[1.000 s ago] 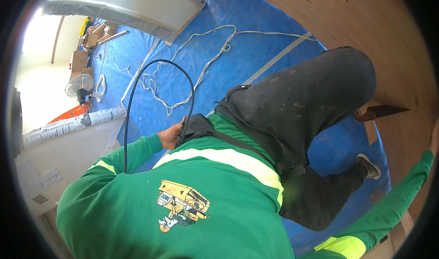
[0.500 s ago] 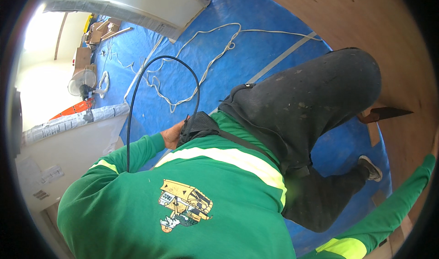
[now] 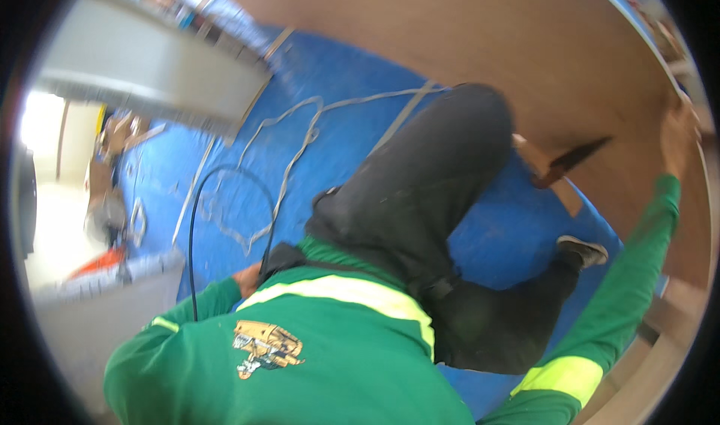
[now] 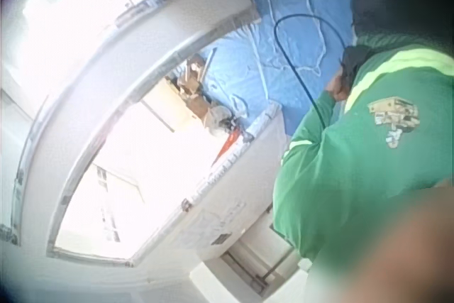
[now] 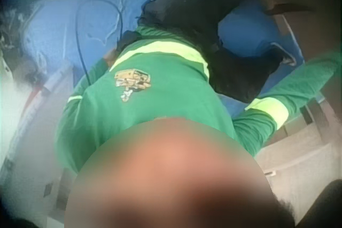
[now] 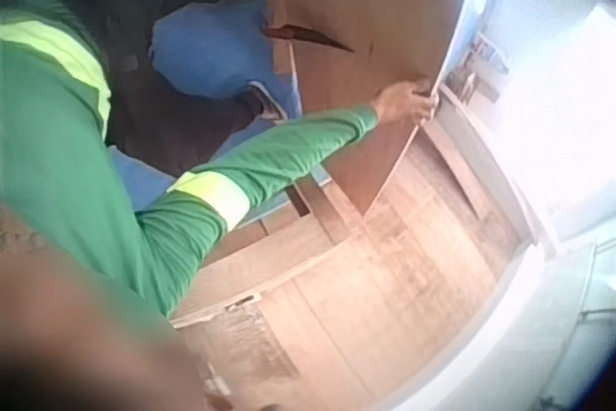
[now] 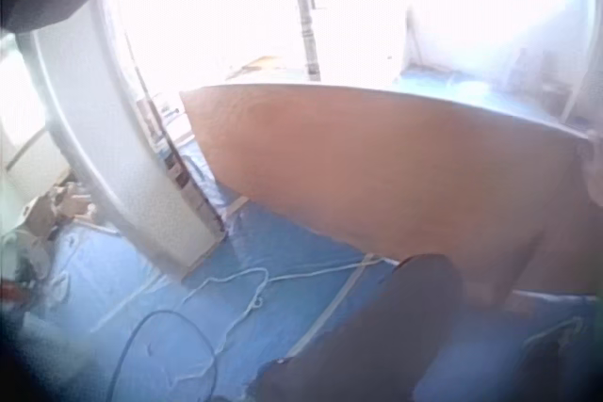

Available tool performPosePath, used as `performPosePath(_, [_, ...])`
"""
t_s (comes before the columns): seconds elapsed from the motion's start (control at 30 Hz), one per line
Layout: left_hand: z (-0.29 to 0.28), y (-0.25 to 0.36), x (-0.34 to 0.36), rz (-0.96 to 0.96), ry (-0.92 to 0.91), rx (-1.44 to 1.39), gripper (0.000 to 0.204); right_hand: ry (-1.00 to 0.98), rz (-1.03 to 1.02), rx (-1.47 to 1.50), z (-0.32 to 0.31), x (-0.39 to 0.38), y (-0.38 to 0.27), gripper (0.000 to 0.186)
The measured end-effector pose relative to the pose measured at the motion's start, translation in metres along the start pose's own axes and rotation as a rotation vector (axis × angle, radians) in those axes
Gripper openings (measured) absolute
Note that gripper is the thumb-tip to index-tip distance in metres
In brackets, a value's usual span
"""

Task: The person sits on a blue floor covering and uses a hand saw to cut a piece of plywood. After cutting, they stand, carry the cut piece across the room, and fit it into a curved wooden frame near a window.

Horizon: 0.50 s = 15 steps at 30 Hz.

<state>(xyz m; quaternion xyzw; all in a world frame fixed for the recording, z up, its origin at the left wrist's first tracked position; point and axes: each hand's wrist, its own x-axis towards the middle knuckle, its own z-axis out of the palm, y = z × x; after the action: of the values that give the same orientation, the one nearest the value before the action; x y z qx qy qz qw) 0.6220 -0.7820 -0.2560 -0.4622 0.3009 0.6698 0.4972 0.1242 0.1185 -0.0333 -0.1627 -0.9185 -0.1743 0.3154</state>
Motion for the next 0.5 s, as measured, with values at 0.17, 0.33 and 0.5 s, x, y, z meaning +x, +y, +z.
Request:
performPosePath(0.17, [-0.014, 0.154, -0.028, -0.154, 0.33, 1.181, 0.085, 0.035, 0.091, 0.271, -0.012, -0.022, -0.029, 0.073])
performPosePath(0.33, [0.163, 0.374, -0.099, 0.243, 1.235, 2.389, 0.06, -0.142, 0.197, 0.308, -0.068, -0.045, -0.056, 0.06])
performPosePath(0.5, [0.492, 0.397, -0.121, 2.109, 0.404, 2.062, 0.047, -0.072, 0.161, 0.4, -0.084, -0.055, -0.053, 0.052])
